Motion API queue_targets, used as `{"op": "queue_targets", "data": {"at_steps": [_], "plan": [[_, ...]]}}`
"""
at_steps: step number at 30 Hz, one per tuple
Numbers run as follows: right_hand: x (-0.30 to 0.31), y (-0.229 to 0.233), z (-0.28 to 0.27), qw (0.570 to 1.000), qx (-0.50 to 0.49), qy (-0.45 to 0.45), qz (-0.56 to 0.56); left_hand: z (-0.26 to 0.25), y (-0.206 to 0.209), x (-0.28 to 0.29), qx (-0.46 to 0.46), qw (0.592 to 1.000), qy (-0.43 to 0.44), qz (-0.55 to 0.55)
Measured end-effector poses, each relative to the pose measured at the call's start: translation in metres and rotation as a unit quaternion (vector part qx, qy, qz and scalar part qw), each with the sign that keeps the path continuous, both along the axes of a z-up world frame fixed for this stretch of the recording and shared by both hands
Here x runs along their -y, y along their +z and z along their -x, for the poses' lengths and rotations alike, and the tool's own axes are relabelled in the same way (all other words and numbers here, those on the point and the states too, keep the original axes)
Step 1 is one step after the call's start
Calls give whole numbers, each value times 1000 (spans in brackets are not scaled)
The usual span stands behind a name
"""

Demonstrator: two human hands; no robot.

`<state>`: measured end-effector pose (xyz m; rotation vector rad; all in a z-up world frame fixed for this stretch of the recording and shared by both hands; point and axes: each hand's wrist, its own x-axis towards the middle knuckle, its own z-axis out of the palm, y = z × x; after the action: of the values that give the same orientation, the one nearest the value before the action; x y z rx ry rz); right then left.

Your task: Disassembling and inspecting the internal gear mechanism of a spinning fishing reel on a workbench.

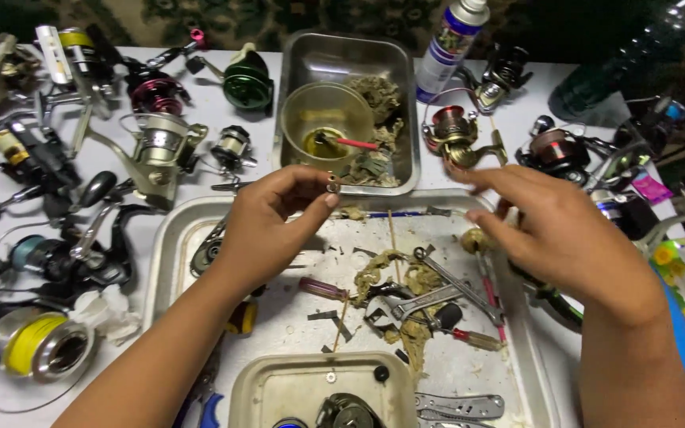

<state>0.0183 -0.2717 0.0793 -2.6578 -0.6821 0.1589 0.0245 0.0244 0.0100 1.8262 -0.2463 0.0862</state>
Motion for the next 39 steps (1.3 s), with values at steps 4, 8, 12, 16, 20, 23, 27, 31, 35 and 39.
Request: {"op": "queue_targets", "data": {"at_steps": [4, 8, 12, 16, 20, 23, 27, 31, 35, 39], "plan": [[24, -19, 17, 995, 78, -12, 63, 2, 4, 2, -51, 998, 3, 25], [40, -53, 36, 983, 65, 26, 169, 0, -1, 3, -79, 995, -9, 66], [44, -67, 42, 972, 26, 4, 233, 0, -4, 4, -96, 992, -25, 80], [53, -81, 42, 971, 44, 14, 234, 2, 0, 6, -124, 989, -22, 73], [58, -89, 36, 964, 76, 35, 253, 4, 4, 7, -149, 986, -21, 66], [70, -98, 33, 951, 171, 88, 243, 3, 3, 7, -155, 985, -21, 72], [75, -90, 29, 940, 194, 81, 268, 4, 6, 7, -179, 979, -16, 91], [71, -72, 24, 908, 340, 99, 225, 3, -4, 6, -104, 987, -42, 118], [65, -57, 20, 903, 387, 89, 162, 4, -4, 7, -88, 986, -56, 132], [58, -60, 22, 934, 350, 51, 49, 6, 6, 9, -152, 979, -33, 134]]}}
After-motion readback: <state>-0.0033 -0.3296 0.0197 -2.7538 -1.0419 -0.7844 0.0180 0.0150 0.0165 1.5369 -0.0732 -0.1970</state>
